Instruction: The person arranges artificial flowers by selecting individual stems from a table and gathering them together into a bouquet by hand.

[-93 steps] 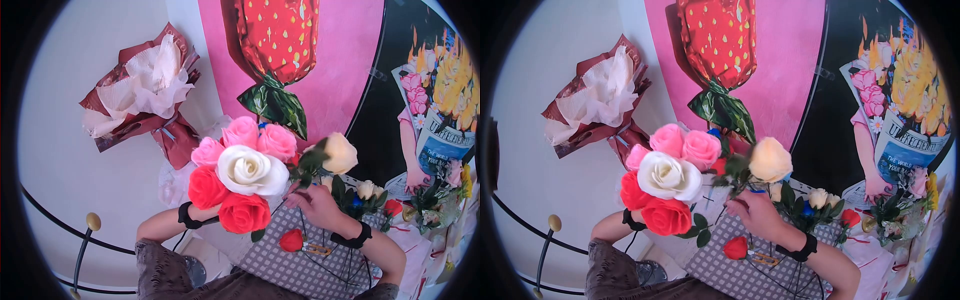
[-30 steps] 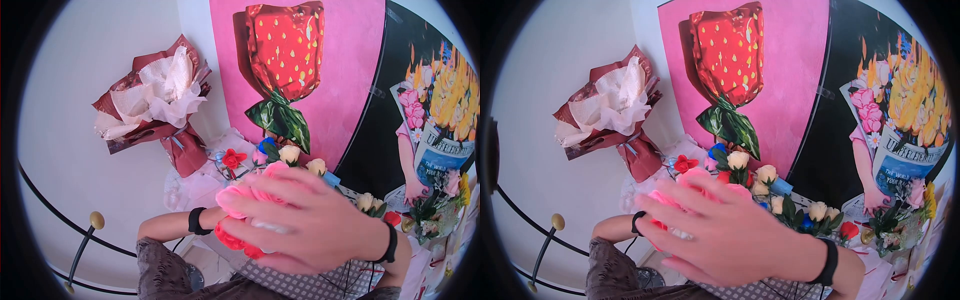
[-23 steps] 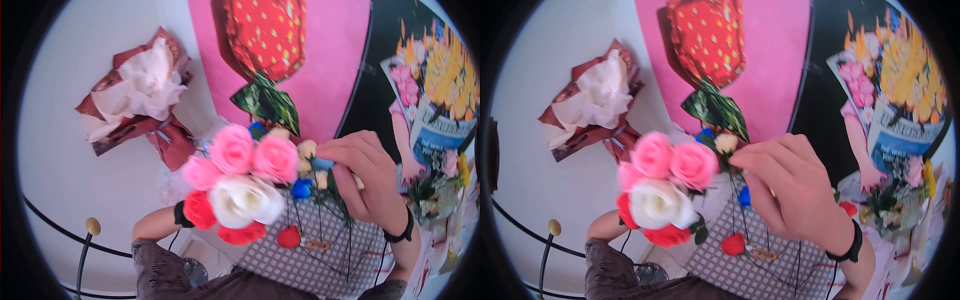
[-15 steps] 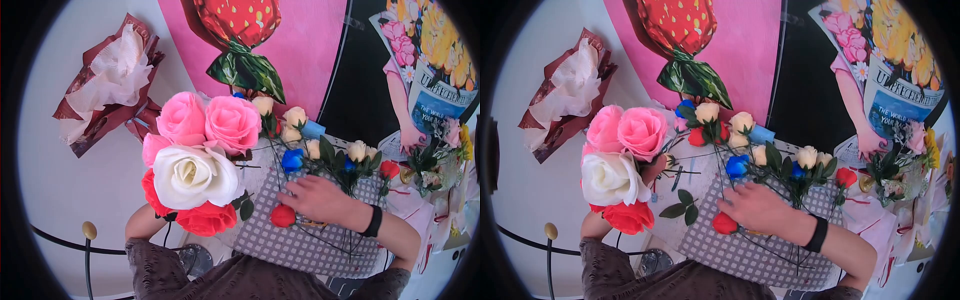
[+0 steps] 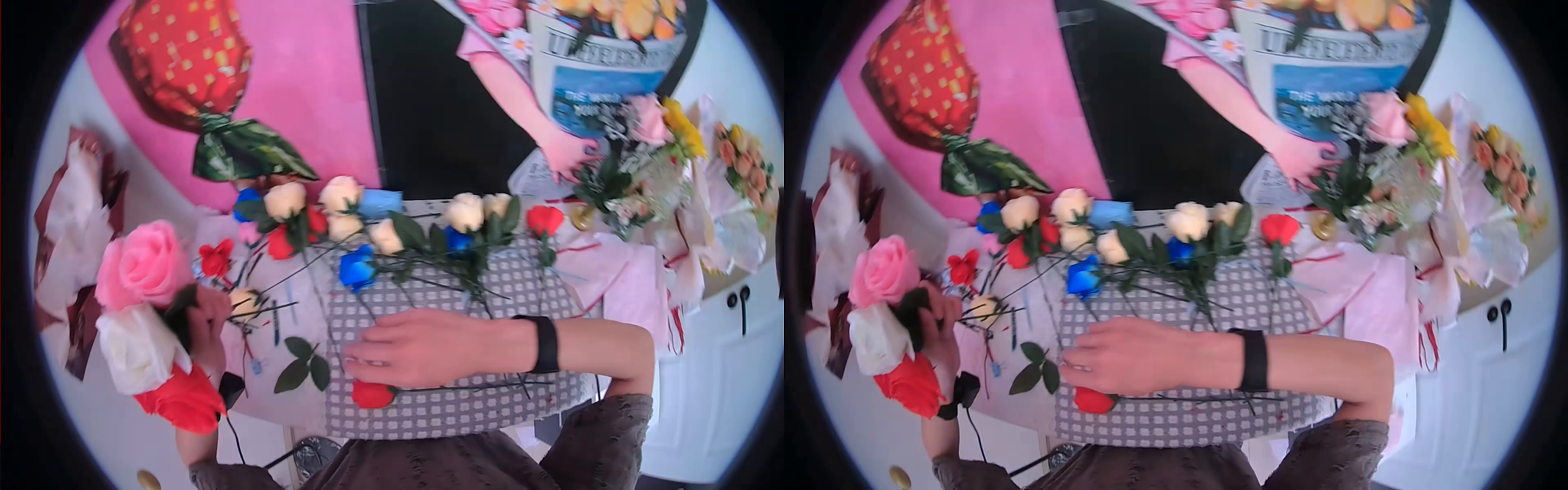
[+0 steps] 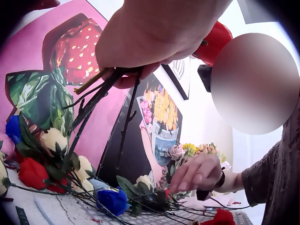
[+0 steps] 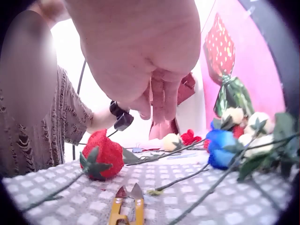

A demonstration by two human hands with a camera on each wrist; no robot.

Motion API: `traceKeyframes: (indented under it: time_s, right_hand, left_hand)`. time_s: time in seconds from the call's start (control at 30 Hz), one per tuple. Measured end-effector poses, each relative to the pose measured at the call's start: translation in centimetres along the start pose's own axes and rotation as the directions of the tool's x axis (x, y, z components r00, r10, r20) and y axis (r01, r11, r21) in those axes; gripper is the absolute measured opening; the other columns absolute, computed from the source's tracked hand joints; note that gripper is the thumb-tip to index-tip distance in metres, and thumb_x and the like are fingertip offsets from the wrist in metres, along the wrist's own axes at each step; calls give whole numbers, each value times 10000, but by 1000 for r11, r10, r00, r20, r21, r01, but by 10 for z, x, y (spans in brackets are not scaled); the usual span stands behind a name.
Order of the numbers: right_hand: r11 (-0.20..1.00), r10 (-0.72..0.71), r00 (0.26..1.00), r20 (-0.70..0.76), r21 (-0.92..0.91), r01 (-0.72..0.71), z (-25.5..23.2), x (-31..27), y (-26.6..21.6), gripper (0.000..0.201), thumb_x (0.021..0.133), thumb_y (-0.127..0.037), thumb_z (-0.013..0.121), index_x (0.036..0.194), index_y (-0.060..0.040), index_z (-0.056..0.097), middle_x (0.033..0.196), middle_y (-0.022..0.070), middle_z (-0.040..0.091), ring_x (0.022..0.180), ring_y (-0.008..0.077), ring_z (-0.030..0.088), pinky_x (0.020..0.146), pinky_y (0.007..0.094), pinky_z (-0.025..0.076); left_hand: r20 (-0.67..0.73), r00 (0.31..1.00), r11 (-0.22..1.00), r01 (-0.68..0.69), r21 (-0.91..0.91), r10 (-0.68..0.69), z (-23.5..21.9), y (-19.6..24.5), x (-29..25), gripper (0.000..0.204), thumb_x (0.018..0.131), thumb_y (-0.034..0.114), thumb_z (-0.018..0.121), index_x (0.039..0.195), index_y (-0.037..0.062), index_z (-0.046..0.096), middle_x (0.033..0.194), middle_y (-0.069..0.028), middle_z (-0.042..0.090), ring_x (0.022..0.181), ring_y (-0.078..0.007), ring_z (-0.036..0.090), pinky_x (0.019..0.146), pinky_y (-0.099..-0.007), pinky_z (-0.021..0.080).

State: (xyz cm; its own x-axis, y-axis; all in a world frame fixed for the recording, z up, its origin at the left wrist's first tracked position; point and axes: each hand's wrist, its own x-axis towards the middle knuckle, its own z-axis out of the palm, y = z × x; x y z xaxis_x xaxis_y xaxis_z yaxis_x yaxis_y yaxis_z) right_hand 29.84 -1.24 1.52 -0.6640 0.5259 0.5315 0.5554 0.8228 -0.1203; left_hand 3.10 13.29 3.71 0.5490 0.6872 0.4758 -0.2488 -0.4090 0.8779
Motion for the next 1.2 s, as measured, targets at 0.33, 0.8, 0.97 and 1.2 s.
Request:
traceKeyframes:
  time_s: [0.33, 0.8, 0.97, 1.2]
  right_hand:
    - [109, 993, 97, 60, -245, -963, -127, -156, 9, 147, 820, -109, 590, 798, 28, 638, 675, 162, 643, 623, 330, 645, 626, 393, 530]
    - [290, 956, 292, 38, -280, -915, -65, -103, -11, 237, 828, -182, 612, 822, 53, 579, 691, 233, 625, 697, 394, 651, 636, 473, 525]
    - [379, 920, 337, 201, -239, -894, -42, -119, -2, 252, 851, -200, 646, 839, 42, 575, 667, 198, 641, 611, 348, 651, 554, 414, 525]
    - [-214, 911, 63, 408, 597, -773, -100, -143, -9, 191, 963, -116, 518, 1013, 54, 588, 853, 103, 705, 609, 123, 631, 538, 259, 518]
  left_hand:
    - [141, 986, 986, 103, -132, -84, 35, -8, 37, 291, 992, 355, 497, 869, 107, 410, 743, 45, 340, 526, -57, 292, 646, -266, 295]
    - [199, 967, 963, 197, -184, -160, 73, -5, 51, 322, 975, 382, 519, 855, 100, 422, 771, 39, 337, 515, -49, 309, 643, -278, 309]
    - [267, 948, 950, 231, -212, -171, 75, -1, 46, 321, 972, 398, 520, 892, 101, 427, 780, 47, 347, 515, -42, 320, 645, -275, 318]
    - [203, 965, 944, 217, -250, -168, 54, 10, 48, 316, 1006, 405, 433, 913, 104, 418, 763, 59, 312, 515, -32, 311, 604, -260, 277]
